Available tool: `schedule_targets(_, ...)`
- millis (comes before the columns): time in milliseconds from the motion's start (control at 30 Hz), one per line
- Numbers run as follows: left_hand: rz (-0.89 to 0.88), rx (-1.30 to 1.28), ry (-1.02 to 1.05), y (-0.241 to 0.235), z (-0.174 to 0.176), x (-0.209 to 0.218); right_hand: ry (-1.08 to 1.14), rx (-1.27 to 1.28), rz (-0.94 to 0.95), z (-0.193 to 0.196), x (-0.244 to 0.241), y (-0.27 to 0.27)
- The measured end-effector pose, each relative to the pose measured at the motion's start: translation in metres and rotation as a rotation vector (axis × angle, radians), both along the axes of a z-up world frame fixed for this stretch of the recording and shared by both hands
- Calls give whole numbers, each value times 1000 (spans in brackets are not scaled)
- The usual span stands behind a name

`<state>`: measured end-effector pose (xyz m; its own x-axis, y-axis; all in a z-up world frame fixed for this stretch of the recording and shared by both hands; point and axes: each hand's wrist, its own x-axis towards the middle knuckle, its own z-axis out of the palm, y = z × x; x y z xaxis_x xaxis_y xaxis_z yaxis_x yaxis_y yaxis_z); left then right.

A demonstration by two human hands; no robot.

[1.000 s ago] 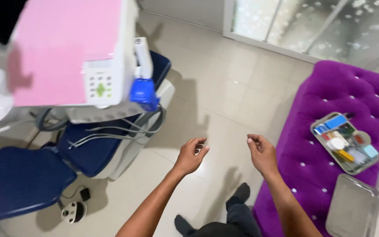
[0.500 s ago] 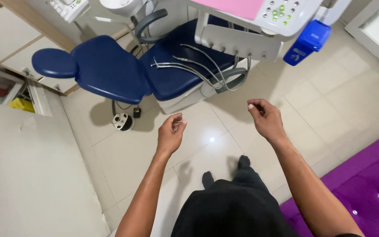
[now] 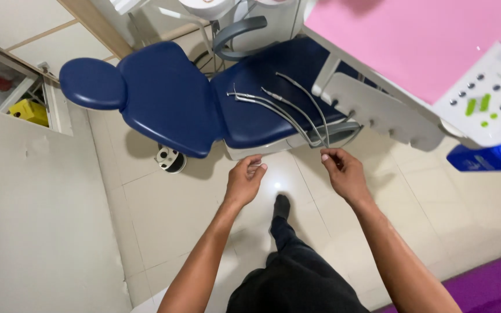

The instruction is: Organize dental shade guides and install dental drill handpieces.

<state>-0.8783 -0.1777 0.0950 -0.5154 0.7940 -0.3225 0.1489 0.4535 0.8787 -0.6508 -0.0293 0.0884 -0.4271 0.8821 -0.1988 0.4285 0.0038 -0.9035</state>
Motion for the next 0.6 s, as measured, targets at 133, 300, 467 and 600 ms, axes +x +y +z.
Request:
schedule_targets(133,7,-15,7,49,-42,-42,21,-15,18,-15,-56,50)
schedule_targets(300,2,108,-76,100,-69,-81,-93,18,76,-13,-121,80)
schedule_targets(467,14,101,-89,140,-95,-128,-156,-14,69,-49,-185,102)
schedule_targets(600,-5,105,-108,163,-128,-167,-112,3,45,-78,-225,107)
